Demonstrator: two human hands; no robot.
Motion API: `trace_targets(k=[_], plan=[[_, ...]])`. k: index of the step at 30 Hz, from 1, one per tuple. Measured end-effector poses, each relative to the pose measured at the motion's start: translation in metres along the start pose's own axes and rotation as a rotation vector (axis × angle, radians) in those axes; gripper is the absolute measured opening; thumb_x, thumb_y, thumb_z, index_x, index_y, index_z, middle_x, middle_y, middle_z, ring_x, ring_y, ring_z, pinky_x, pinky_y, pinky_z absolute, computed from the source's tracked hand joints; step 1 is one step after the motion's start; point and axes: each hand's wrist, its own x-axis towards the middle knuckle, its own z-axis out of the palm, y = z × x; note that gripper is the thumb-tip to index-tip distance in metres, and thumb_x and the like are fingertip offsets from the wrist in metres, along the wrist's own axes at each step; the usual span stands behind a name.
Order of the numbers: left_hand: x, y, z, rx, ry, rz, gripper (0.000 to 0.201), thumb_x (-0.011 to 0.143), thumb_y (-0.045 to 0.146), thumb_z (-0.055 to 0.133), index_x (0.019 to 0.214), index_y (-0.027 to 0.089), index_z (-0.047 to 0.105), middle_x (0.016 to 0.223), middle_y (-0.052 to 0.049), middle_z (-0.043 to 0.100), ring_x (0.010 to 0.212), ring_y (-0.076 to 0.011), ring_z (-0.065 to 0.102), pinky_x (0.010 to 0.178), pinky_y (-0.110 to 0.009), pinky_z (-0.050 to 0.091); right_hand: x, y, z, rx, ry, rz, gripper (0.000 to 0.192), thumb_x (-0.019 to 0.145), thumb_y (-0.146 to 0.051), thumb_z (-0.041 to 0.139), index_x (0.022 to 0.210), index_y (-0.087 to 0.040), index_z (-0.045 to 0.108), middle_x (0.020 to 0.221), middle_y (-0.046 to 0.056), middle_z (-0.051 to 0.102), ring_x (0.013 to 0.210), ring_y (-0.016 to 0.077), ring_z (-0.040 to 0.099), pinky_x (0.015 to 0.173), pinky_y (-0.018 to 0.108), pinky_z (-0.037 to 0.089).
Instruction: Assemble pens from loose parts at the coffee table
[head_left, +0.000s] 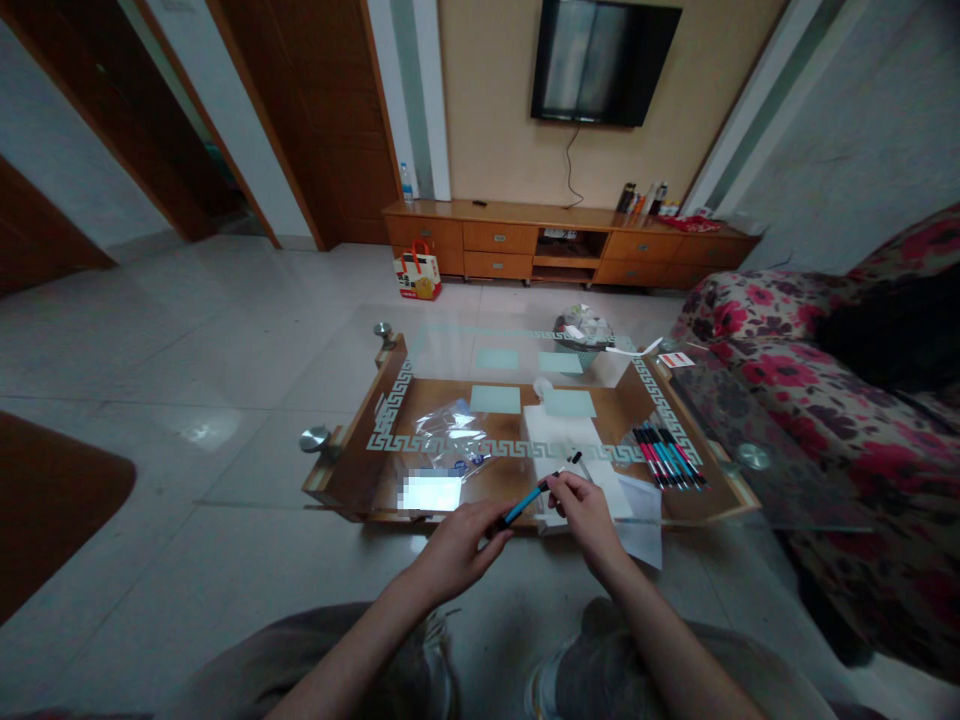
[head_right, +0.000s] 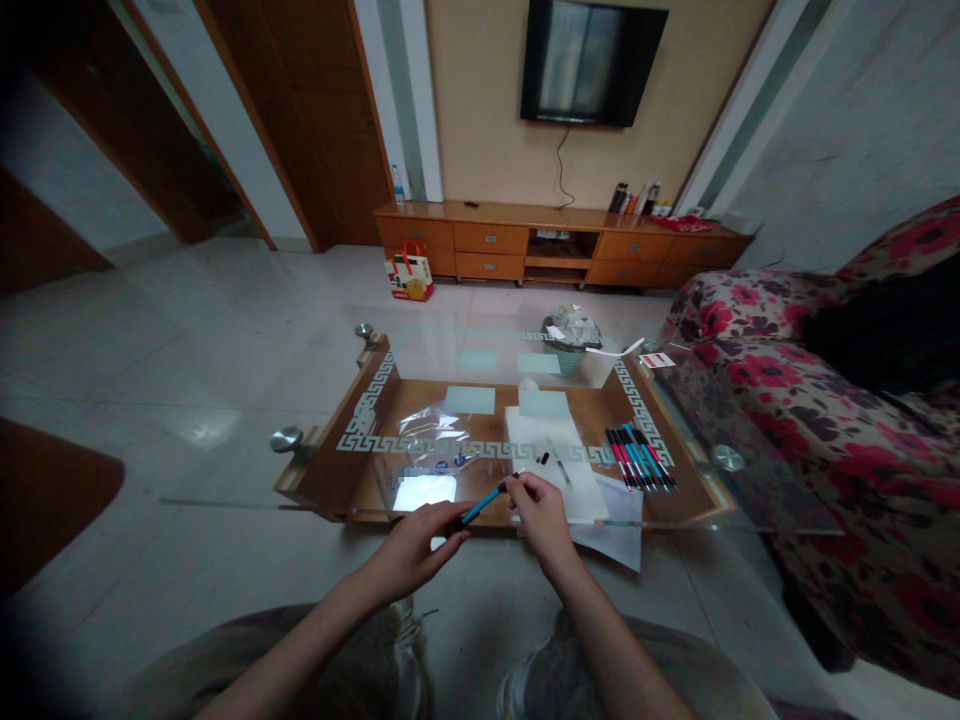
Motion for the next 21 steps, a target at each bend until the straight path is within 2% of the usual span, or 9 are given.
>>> trace_targets(k=[6,15,21], plan=[[-0.001,-0.005,0.002,0.068,0.058,-0.026,0.021,0.094,0.028,0.055,0.109,0.022,0.068,0.094,-0.006,0.071,0.084,-0.019,0.063,0.079,-0.03,0.048,-0.001,-0.001,0.001,-0.072,-0.043,-0.058,0.041,0.084,-0.055,0.059,0.064,-0.02,0.062,0.063,0.003,0.063,0.061,0.0175,0.055,0.059,0.029,0.042],[-0.001,-0.01,0.0,0.221,0.115,0.017,0.02,0.093,0.024,0.055,0.106,0.023,0.07,0.088,-0.006,0.071,0.086,-0.0211,0.061,0.077,-0.032,0.045,-0.004,-0.004,-0.002,-0.044,-0.005,-0.024,0.033,0.084,-0.04,0.061,0.06,-0.019,0.068,0.062,0.004,0.067,0.061,0.0174,0.057,0.061,0.028,0.044],[-0.001,-0.014,0.002,0.169,0.229,-0.113,0.016,0.092,0.027,0.056,0.102,0.022,0.068,0.088,-0.004,0.07,0.08,-0.0193,0.062,0.075,-0.03,0.047,-0.004,-0.01,-0.003,-0.174,-0.091,-0.084,0.038,0.089,-0.048,0.057,0.068,-0.019,0.07,0.069,0.004,0.068,0.067,0.0188,0.06,0.066,0.03,0.045]])
